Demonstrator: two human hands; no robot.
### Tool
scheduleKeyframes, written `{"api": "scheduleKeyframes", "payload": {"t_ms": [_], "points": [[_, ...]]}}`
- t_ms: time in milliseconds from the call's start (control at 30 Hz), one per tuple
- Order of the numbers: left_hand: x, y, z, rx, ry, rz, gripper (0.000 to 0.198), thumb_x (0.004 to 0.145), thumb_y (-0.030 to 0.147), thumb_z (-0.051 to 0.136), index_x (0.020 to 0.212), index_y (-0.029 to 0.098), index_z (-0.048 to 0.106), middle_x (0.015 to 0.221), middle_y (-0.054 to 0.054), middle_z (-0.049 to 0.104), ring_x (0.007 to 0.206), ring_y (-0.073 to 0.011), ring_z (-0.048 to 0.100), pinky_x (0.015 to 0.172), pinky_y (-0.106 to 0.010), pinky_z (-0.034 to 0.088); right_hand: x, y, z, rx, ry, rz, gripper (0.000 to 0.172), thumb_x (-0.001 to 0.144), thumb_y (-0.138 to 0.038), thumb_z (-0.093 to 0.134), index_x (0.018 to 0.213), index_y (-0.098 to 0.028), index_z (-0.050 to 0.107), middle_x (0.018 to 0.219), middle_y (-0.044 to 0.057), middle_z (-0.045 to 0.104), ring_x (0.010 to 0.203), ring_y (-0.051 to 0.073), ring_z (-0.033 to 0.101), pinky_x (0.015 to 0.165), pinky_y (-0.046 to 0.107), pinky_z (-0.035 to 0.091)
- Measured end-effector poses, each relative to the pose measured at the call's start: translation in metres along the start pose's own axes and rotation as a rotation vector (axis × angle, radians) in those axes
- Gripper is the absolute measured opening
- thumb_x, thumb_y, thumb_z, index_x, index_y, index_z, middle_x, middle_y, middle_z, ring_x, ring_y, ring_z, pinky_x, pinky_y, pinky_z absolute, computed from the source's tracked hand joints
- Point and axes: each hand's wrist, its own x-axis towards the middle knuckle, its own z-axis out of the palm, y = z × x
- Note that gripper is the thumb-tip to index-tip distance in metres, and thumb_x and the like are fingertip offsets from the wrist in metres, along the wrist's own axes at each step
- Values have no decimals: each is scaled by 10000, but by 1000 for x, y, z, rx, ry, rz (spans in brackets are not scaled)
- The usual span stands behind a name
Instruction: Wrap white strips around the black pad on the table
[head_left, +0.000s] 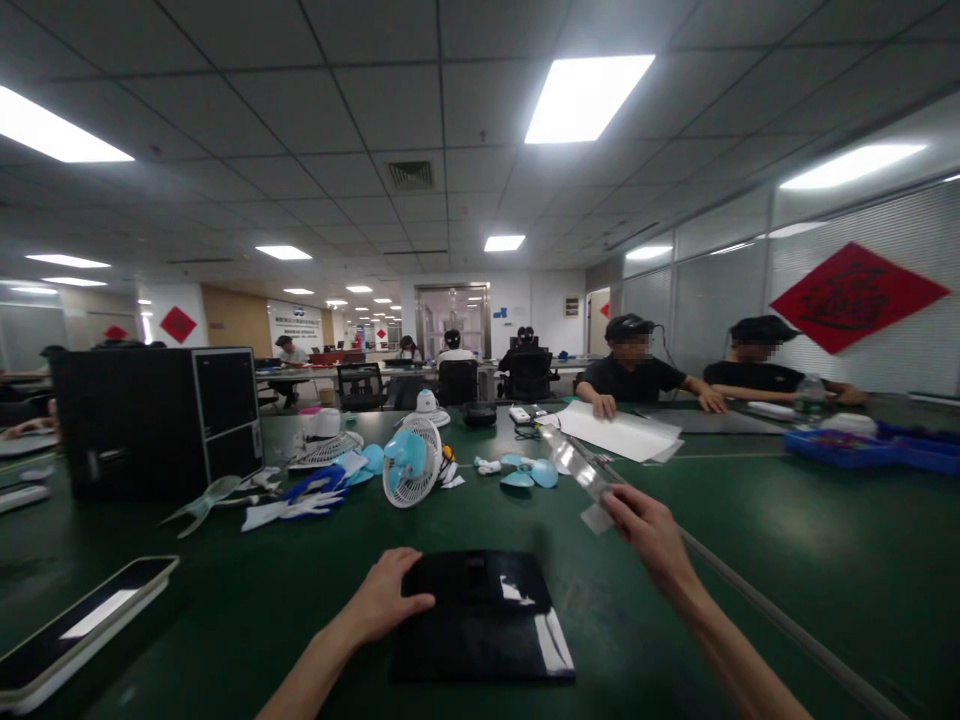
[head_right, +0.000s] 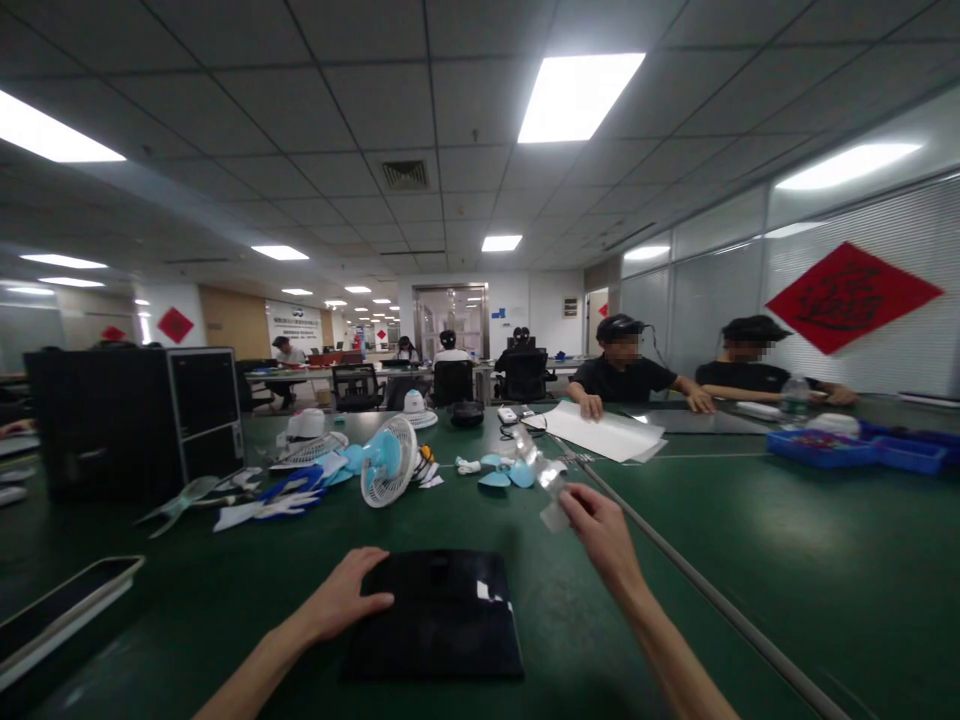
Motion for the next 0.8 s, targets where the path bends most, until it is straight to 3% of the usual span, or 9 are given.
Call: {"api": "scheduleKeyframes", "payload": {"t_ms": [100,233,367,533,667,800], "points": [[5,-6,0,-98,86,18,730,750,648,515,1306,175,497,1409,-98,444,1303,-267,381,1098,-377,276,-10,-7,11,303,-253,142,318,733,-478,644,785,-165,628,589,-37,499,498,91,409,465,219,281],[12,-6,-8,-435,292,29,650,838,646,336,1229,177,558,1312,-101,551,1246,-241,456,1055,-374,339,-19,-7,23,478,-535,312,313,703,-438,703,793,-147,631,644,-28,523,540,74,442,496,198,302],[7,5,-16,-842,132,-21,664,829,667,366,1128,128,614,1099,-134,666,1012,-241,604,832,-352,474,-27,-6,36,448,-734,375,321,686,-437,718,741,-140,608,594,-49,483,500,55,395,468,188,243],[-4,20,-16,-837,19,0,622,806,668,446,992,119,671,901,-96,679,770,-169,588,637,-264,437,-33,-8,45,274,-808,350,307,742,-436,658,744,-132,612,621,-37,500,508,57,384,456,194,217],[-5,25,-16,-676,36,72,562,771,642,525,917,124,688,739,-22,620,616,-110,487,544,-222,357,-33,-3,47,202,-816,341,301,756,-435,631,761,-135,611,627,-38,489,517,63,381,458,199,225],[-7,29,-17,-624,28,49,510,746,596,581,875,115,688,703,1,587,570,-88,434,527,-215,317,-32,8,48,180,-814,336,296,755,-430,630,787,-136,617,639,-33,502,531,66,386,468,197,242]]}}
